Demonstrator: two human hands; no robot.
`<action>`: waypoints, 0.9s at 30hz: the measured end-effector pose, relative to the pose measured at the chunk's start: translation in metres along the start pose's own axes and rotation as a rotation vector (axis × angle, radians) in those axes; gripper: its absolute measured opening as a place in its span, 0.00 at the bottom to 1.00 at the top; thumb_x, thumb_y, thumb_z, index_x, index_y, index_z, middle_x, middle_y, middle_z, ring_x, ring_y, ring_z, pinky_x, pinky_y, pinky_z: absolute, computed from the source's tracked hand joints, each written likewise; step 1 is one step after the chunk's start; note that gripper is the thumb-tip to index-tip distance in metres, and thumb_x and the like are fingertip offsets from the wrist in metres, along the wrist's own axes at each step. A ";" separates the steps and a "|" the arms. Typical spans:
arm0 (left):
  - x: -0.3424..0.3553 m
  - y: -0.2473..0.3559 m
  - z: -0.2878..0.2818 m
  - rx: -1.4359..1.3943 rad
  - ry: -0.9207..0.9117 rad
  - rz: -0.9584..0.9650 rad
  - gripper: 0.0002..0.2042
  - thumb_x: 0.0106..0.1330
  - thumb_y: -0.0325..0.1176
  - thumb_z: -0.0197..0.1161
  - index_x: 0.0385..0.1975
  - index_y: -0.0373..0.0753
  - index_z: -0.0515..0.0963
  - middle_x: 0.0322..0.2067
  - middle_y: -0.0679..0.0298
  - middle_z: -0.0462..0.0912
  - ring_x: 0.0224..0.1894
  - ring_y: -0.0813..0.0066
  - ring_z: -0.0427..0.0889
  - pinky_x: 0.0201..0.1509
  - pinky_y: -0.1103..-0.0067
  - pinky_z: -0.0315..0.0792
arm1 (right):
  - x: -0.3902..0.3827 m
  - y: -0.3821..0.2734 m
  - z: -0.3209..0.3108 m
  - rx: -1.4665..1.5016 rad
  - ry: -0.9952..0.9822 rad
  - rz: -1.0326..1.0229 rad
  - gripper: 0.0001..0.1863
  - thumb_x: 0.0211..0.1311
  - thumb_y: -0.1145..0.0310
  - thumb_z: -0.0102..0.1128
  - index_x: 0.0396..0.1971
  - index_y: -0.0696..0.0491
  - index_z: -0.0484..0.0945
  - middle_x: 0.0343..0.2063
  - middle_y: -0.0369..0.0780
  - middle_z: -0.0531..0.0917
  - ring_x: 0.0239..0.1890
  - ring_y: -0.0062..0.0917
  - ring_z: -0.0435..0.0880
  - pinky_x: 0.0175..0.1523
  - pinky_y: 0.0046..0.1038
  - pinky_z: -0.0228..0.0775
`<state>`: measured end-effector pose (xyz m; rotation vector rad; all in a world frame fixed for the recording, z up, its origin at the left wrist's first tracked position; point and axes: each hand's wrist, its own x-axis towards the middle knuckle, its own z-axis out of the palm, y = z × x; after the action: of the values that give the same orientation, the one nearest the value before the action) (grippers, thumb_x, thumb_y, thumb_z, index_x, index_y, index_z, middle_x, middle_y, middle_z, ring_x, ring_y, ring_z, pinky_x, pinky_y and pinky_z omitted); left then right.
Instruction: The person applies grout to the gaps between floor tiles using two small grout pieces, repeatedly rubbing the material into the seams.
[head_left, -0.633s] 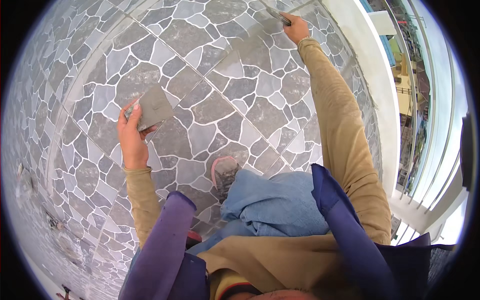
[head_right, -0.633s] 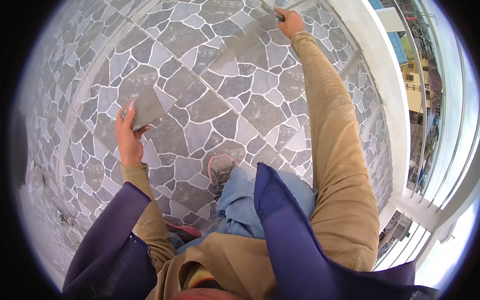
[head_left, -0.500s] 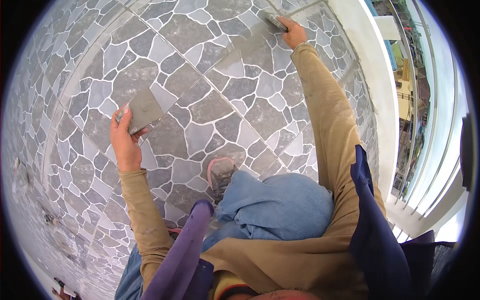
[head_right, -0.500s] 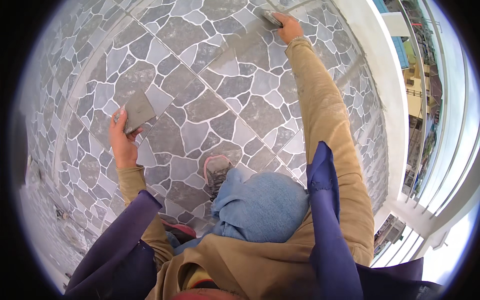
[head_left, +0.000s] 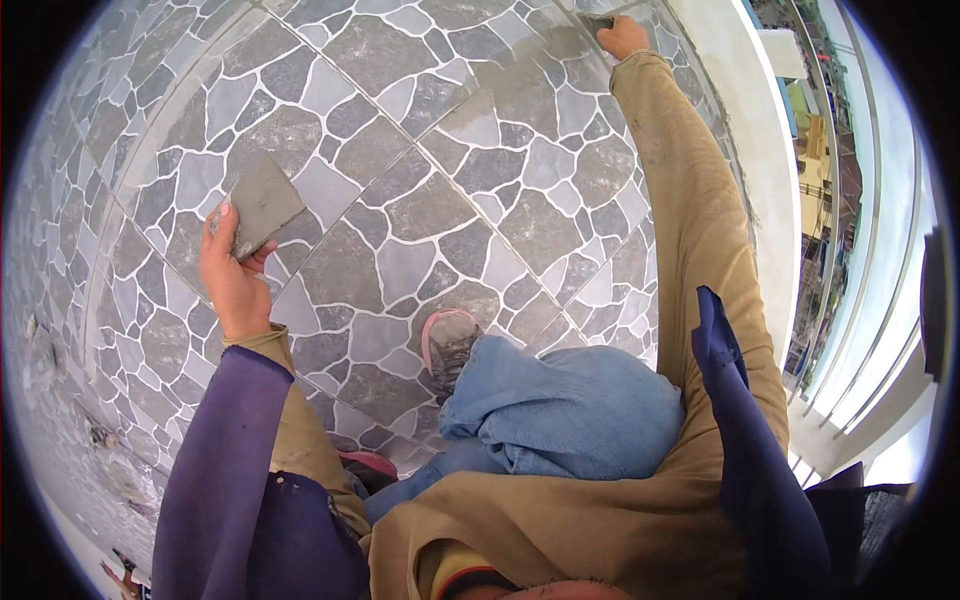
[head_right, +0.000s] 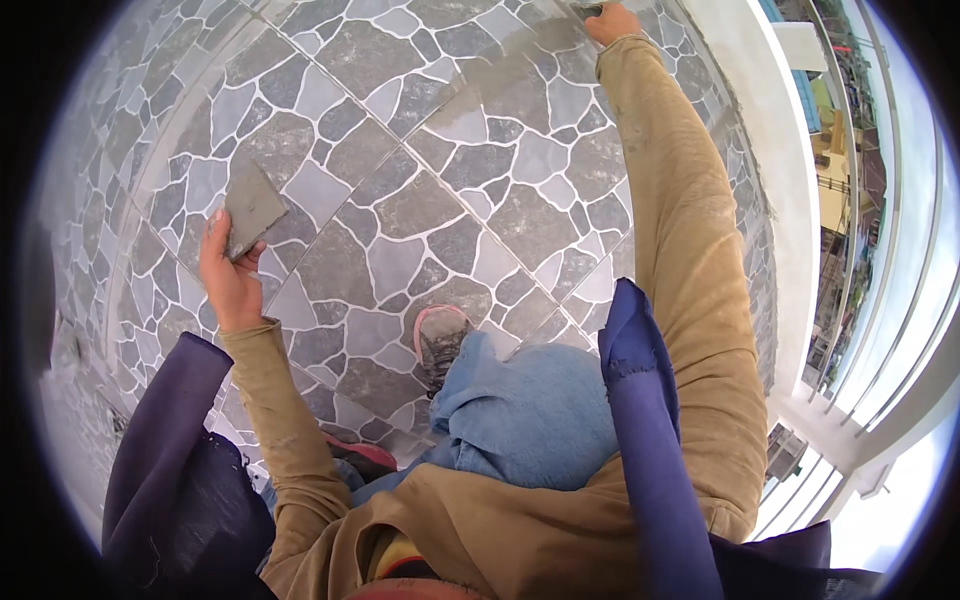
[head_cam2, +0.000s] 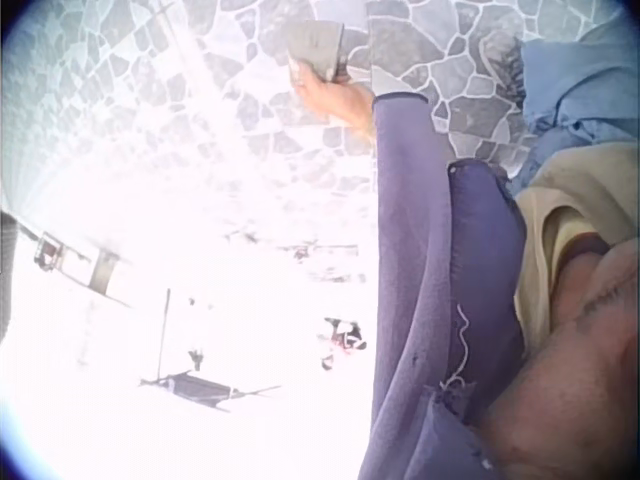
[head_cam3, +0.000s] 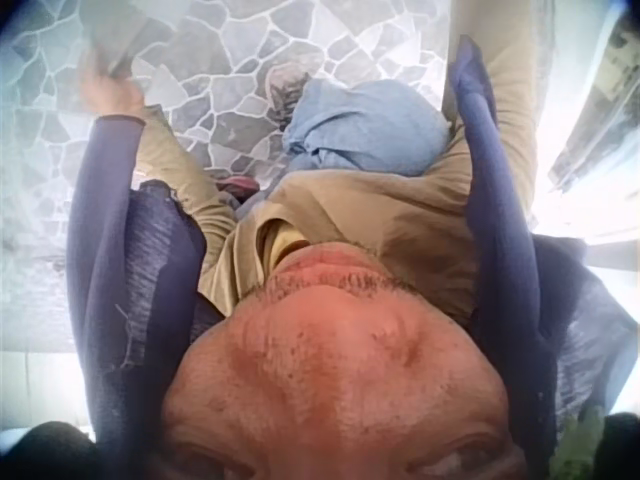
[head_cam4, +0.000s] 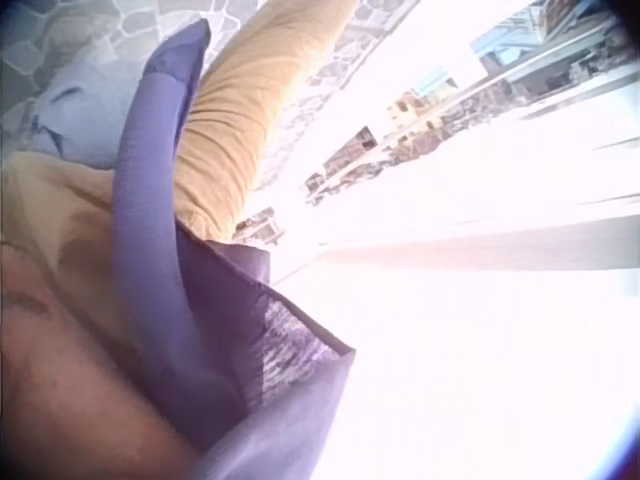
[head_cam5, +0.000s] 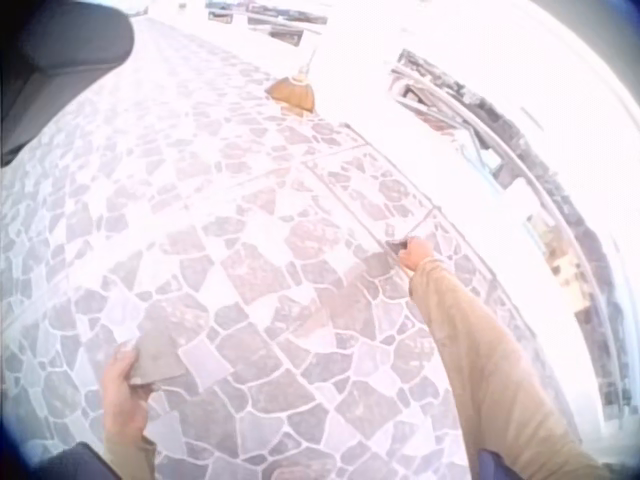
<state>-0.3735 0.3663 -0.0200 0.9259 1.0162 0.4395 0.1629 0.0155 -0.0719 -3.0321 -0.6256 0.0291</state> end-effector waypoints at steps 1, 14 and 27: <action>0.000 0.003 0.001 -0.005 -0.008 0.018 0.16 0.70 0.40 0.59 0.51 0.36 0.74 0.42 0.64 0.81 0.38 0.78 0.83 0.33 0.81 0.79 | 0.008 0.001 0.002 -0.020 -0.015 0.031 0.21 0.45 0.61 0.55 0.40 0.55 0.84 0.35 0.50 0.86 0.41 0.48 0.85 0.50 0.41 0.76; 0.007 0.006 -0.038 -0.188 -0.068 -0.001 0.13 0.70 0.37 0.59 0.48 0.37 0.75 0.40 0.64 0.81 0.37 0.77 0.82 0.33 0.79 0.79 | -0.046 -0.098 0.015 -0.023 -0.236 -0.058 0.21 0.46 0.62 0.54 0.41 0.54 0.84 0.36 0.54 0.85 0.41 0.49 0.84 0.51 0.41 0.76; -0.010 0.016 -0.023 -0.274 -0.234 0.035 0.11 0.70 0.35 0.58 0.45 0.36 0.77 0.39 0.63 0.82 0.35 0.75 0.83 0.31 0.80 0.80 | -0.208 -0.227 -0.021 -0.032 -0.330 -0.323 0.21 0.48 0.65 0.57 0.44 0.51 0.84 0.40 0.52 0.85 0.44 0.48 0.84 0.53 0.40 0.76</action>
<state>-0.3965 0.3785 -0.0067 0.7299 0.7074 0.4741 -0.1174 0.1406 -0.0376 -2.9355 -1.1405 0.5190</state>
